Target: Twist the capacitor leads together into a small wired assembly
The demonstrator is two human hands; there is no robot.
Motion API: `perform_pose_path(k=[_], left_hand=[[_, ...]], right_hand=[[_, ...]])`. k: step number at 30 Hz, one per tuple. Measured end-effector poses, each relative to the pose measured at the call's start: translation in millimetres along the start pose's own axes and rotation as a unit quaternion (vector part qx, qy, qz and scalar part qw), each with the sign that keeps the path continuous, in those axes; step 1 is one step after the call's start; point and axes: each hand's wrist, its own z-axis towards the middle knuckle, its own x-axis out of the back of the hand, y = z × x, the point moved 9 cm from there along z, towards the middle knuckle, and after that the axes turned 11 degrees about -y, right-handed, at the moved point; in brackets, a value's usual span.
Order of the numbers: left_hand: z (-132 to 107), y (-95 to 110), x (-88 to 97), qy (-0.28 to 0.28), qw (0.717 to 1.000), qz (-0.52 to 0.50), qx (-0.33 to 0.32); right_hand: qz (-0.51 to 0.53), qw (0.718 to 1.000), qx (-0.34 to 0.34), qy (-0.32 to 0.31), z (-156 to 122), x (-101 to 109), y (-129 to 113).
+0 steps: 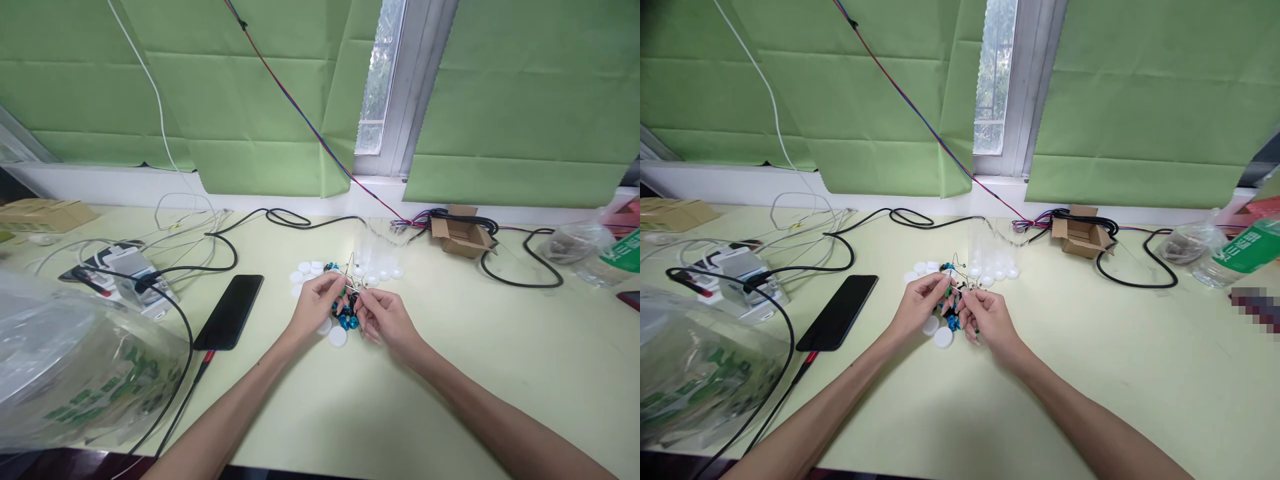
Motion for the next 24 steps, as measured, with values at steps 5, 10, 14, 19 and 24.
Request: perform_pose_path(k=[5, 10, 14, 19, 24], left_hand=[[-1, -5, -0.7, 0.005, 1.000, 0.001, 0.018], [0, -9, -0.8, -0.009, 1.000, 0.010, 0.023], [0, -10, 1.0, -0.005, 0.999, 0.023, 0.026], [-1, -14, -0.4, -0.012, 0.998, -0.013, 0.063], [0, -9, -0.8, -0.012, 0.998, -0.031, 0.057]], right_hand=[[-0.137, 0.989, 0.020, 0.045, -3, 10, -8], [-0.210, 0.976, 0.032, 0.055, -5, 9, -13], [-0.256, 0.963, 0.050, 0.061, -7, 9, -17], [-0.435, 0.884, 0.167, 0.032, -11, 3, -40], [-0.476, 0.861, 0.178, 0.035, -10, 5, -50]])
